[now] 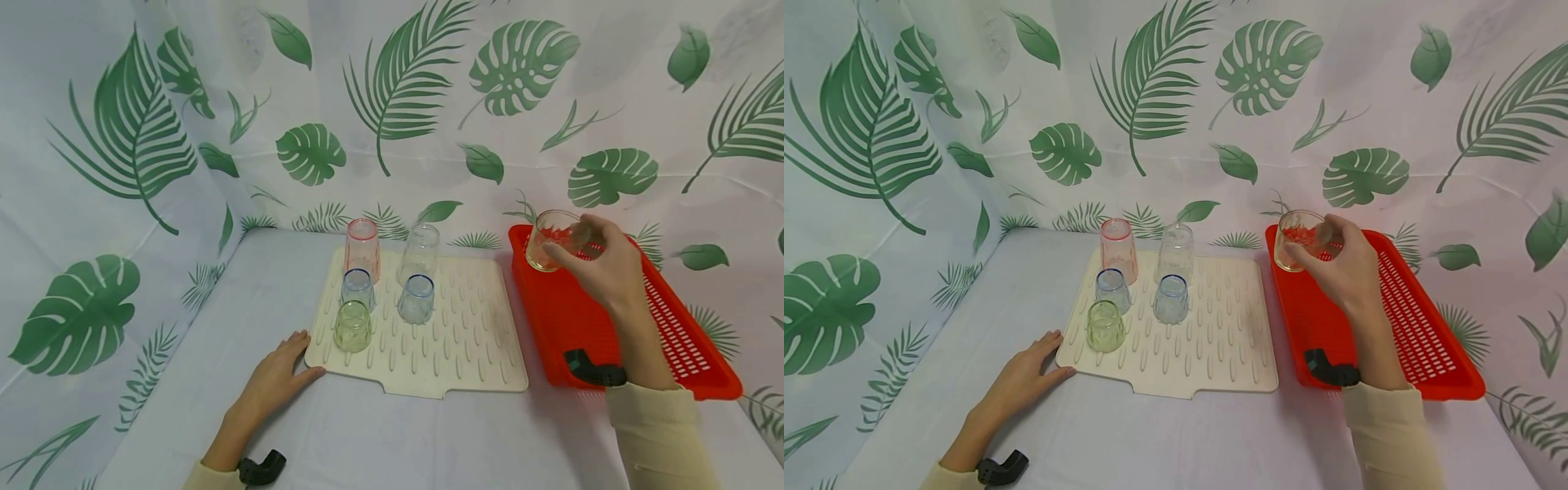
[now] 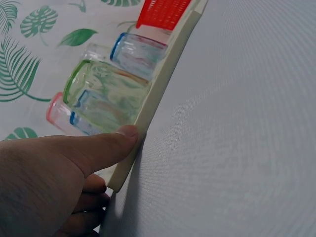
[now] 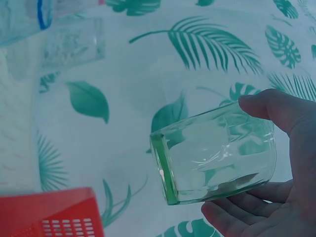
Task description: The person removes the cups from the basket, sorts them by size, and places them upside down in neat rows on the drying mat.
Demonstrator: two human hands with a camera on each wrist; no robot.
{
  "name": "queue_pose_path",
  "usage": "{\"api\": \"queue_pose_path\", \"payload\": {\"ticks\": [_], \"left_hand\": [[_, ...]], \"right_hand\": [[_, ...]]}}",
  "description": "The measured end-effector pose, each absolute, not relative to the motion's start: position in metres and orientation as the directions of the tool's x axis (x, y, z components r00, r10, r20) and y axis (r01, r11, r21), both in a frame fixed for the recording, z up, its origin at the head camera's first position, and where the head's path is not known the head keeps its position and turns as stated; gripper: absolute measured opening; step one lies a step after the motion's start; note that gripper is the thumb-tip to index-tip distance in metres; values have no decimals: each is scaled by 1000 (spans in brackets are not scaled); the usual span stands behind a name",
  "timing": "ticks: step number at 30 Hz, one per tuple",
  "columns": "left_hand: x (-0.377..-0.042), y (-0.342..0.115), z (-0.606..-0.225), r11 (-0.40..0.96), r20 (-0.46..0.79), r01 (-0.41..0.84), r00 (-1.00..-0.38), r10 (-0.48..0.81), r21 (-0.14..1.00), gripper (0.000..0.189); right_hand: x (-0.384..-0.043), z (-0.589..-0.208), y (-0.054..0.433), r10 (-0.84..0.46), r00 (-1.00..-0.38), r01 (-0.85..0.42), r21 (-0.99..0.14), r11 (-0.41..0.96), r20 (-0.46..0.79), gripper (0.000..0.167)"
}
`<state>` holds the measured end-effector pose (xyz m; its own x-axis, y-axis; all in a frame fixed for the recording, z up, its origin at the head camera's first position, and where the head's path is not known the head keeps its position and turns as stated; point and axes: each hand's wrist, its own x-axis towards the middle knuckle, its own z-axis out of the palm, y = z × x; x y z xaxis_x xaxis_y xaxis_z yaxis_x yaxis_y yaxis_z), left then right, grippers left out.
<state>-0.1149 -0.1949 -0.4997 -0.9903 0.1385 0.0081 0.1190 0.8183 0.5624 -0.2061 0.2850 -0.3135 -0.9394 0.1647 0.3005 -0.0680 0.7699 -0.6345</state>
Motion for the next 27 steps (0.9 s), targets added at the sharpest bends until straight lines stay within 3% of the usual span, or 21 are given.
{"api": "queue_pose_path", "payload": {"ticks": [14,27], "left_hand": [[-115,-196,-501,815,21,133,-989,147,563,73],[-115,-195,-501,821,11,120,-990,137,558,73]], "right_hand": [[-182,-330,259,83,-936,-179,-667,723,342,70],[-164,-350,239,-4,-930,-279,-701,657,367,73]]}}
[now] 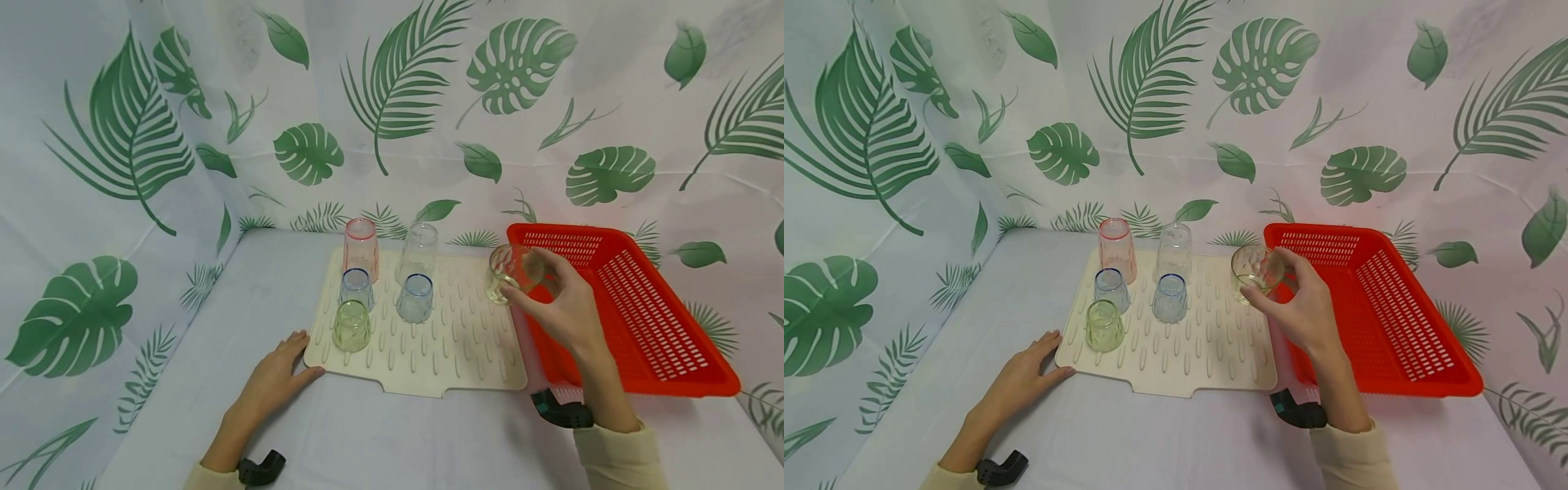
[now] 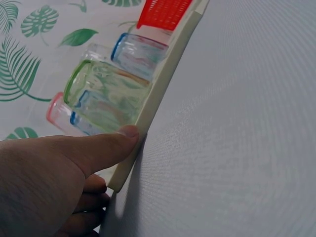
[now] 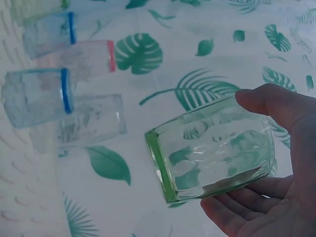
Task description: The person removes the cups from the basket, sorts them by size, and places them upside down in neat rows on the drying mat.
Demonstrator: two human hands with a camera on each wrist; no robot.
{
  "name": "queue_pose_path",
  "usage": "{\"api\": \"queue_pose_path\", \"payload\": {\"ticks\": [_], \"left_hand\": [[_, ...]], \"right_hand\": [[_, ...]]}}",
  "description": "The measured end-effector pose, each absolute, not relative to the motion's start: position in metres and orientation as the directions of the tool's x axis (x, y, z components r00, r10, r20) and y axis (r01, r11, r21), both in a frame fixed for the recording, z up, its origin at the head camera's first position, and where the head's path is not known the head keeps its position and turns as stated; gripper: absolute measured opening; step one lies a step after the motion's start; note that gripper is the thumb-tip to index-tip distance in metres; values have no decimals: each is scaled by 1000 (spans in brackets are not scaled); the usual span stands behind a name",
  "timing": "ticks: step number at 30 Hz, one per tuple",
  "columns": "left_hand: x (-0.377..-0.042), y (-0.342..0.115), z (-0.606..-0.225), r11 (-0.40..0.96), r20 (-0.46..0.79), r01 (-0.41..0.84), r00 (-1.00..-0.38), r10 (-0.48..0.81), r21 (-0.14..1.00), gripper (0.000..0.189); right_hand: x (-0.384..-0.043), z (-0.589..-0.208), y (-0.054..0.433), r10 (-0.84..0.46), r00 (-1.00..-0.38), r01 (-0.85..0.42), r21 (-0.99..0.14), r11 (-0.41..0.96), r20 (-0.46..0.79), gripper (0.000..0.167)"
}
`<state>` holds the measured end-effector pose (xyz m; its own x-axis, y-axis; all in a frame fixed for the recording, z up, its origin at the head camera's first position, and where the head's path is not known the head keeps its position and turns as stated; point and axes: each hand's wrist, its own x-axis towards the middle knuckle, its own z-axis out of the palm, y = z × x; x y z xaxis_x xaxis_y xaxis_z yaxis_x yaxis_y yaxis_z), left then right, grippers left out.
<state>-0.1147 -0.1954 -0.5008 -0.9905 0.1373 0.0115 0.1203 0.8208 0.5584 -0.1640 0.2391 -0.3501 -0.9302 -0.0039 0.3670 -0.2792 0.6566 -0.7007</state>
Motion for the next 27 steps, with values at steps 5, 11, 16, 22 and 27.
{"api": "queue_pose_path", "payload": {"ticks": [5,11,16,22,27], "left_hand": [[-115,-195,-501,824,19,120,-991,132,554,73],[-115,-195,-501,825,18,122,-991,135,553,73],[-114,-195,-500,824,12,117,-991,133,555,73],[-114,-195,-500,821,6,112,-991,131,560,73],[-114,-195,-500,821,4,114,-991,134,559,73]], "right_hand": [[-157,-354,232,-27,-942,-274,-719,638,335,79],[-150,-359,221,-42,-947,-275,-737,618,318,81],[-147,-365,216,-56,-947,-285,-749,598,316,81],[-144,-370,212,-73,-947,-294,-748,595,314,81],[-142,-373,208,-71,-948,-288,-743,605,309,82]]}}
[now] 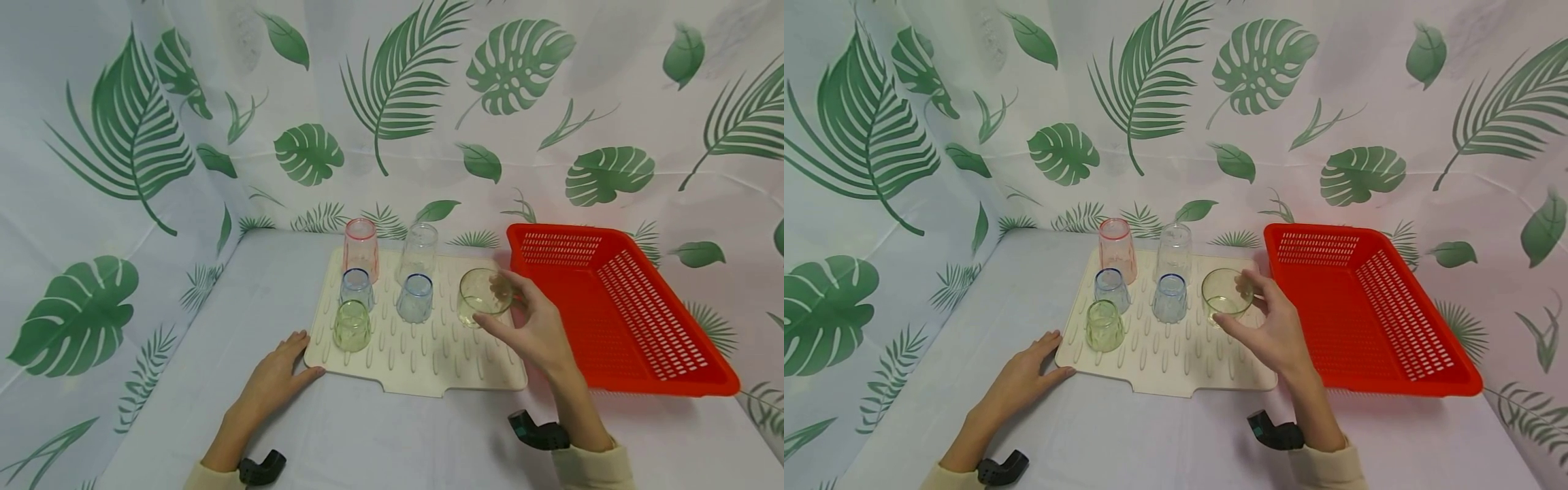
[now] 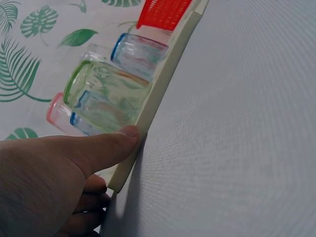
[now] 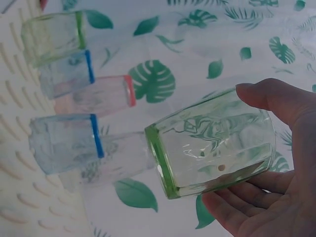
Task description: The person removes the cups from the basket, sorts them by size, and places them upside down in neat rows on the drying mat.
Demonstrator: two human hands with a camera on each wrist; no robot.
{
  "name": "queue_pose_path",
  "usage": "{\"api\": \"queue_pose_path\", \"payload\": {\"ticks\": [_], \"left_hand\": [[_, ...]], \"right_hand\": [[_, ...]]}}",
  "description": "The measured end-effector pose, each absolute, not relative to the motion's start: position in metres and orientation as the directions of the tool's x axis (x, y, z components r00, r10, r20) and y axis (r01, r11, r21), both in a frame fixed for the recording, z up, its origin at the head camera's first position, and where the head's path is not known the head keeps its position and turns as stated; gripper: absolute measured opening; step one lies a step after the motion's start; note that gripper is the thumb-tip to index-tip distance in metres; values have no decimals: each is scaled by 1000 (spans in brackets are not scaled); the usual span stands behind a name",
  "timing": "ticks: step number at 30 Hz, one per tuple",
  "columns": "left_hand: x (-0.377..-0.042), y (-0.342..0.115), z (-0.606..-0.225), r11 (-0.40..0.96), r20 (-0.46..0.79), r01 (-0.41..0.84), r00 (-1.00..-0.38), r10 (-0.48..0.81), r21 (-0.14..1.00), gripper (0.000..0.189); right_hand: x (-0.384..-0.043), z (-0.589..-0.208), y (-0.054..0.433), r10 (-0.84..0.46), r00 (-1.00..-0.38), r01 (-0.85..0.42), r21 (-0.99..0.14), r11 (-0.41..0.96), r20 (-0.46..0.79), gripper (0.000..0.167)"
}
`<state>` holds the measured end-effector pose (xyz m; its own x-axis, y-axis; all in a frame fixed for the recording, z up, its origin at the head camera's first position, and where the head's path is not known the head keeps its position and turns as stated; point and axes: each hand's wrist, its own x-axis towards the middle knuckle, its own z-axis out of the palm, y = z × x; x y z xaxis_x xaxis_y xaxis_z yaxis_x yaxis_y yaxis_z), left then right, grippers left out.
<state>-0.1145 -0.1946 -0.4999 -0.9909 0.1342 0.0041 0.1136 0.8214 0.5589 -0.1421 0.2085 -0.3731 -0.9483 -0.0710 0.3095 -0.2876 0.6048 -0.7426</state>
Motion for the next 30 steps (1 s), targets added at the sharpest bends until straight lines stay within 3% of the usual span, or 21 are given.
{"api": "queue_pose_path", "payload": {"ticks": [15,30], "left_hand": [[-115,-194,-494,817,4,117,-990,139,564,74],[-122,-180,-456,806,204,222,-971,128,549,74]], "right_hand": [[-140,-376,203,-118,-939,-332,-757,563,324,77],[-140,-378,199,-153,-919,-387,-750,537,364,77]]}}
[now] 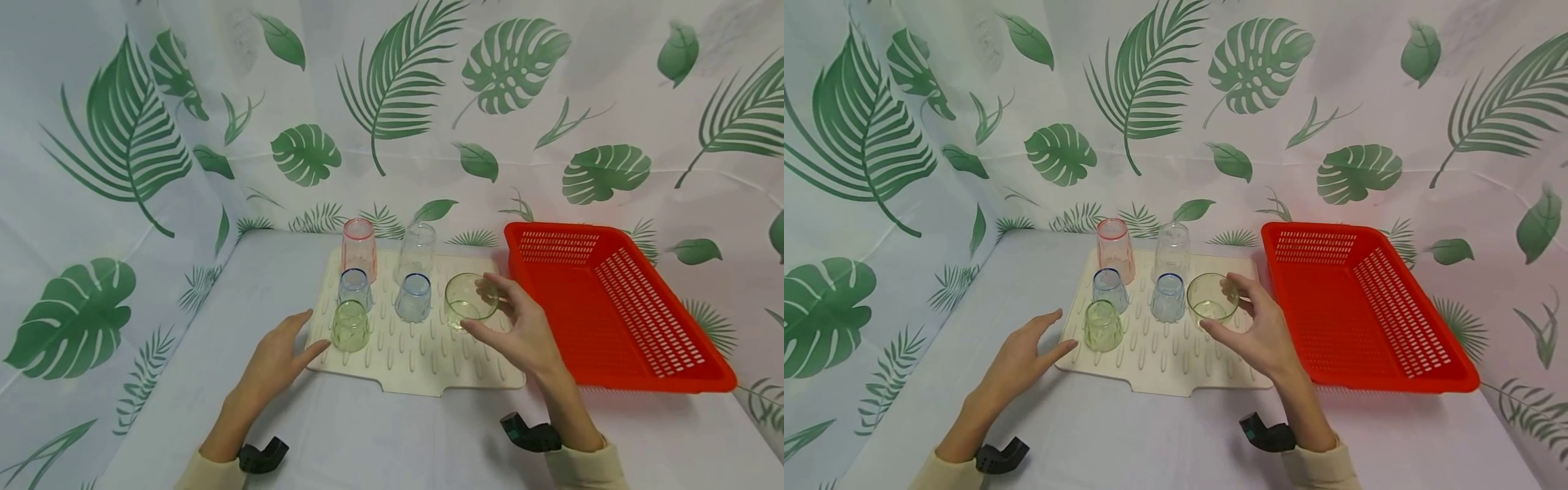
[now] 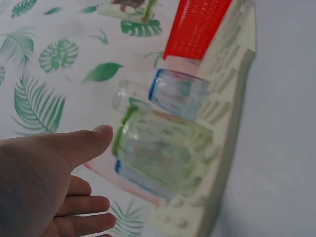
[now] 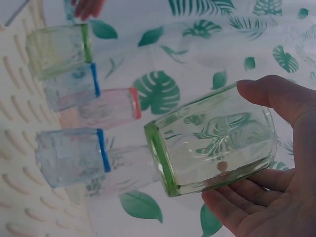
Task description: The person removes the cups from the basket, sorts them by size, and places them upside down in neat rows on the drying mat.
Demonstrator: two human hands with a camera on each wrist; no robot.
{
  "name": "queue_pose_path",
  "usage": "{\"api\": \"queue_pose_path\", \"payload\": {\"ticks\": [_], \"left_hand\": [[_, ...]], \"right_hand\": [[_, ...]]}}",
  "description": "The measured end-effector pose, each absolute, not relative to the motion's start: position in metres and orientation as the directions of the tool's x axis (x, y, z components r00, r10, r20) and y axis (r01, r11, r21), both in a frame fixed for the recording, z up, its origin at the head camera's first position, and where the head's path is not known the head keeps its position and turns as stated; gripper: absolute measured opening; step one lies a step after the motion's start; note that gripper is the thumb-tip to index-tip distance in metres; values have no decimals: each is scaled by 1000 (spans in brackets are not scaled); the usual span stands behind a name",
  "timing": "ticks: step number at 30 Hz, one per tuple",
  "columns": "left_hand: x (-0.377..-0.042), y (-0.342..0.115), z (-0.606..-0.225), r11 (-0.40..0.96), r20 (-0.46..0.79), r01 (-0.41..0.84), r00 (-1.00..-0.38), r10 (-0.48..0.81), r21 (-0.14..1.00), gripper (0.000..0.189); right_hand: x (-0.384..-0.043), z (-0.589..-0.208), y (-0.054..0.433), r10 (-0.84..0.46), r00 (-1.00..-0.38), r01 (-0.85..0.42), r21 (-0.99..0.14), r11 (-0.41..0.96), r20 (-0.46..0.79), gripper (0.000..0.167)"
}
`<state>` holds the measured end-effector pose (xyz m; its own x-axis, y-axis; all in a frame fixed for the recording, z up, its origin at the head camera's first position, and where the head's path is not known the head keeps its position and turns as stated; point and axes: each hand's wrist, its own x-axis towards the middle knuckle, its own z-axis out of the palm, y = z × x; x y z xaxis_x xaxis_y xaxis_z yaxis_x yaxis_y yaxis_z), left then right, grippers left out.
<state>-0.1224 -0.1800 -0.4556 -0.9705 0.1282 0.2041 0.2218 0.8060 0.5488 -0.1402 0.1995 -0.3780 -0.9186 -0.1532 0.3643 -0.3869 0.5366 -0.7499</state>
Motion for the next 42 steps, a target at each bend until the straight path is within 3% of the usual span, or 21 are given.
{"api": "queue_pose_path", "payload": {"ticks": [14,28,42], "left_hand": [[-126,-139,-403,725,350,407,-905,240,555,74],[-133,-95,-389,494,286,492,-854,435,717,73],[-138,-71,-386,410,291,541,-797,529,735,76]], "right_hand": [[-139,-381,194,-205,-904,-426,-754,501,374,77],[-131,-384,180,-308,-875,-482,-728,488,373,77],[-126,-383,170,-416,-842,-515,-743,428,344,74]]}}
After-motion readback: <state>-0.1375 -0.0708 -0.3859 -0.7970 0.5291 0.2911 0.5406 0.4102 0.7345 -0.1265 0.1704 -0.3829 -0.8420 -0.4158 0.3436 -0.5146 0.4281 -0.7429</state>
